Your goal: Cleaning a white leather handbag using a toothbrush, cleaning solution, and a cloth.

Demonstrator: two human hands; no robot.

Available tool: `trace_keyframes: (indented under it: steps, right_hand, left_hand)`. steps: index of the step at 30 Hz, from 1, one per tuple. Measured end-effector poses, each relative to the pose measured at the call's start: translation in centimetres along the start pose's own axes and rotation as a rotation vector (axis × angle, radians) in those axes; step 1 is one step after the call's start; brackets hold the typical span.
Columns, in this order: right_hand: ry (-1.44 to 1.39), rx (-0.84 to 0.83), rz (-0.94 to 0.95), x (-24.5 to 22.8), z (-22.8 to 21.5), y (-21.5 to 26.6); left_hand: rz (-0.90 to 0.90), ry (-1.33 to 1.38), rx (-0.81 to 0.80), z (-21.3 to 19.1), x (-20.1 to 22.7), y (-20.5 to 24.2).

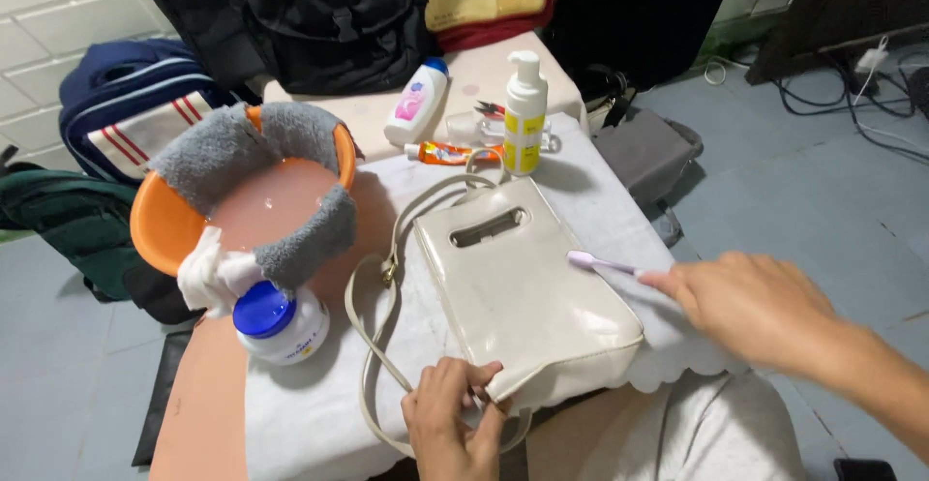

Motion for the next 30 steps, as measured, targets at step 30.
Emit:
trace_keyframes:
  steps: [30]
  right_hand:
    - [0.427, -0.053, -0.49, -6.2, 0.7, 0.6]
  left_hand:
    - [0.024, 0.125, 0.11, -0.6, -0.4, 0.2]
Point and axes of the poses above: each hand's wrist, its own y-axis away from the middle knuckle, its own z-axis out of the palm, x = y × z, the point moved 7 cm from there along -y, towards the middle knuckle, and after that the axes turned 10 degrees about -y, right-handed, at the moved point
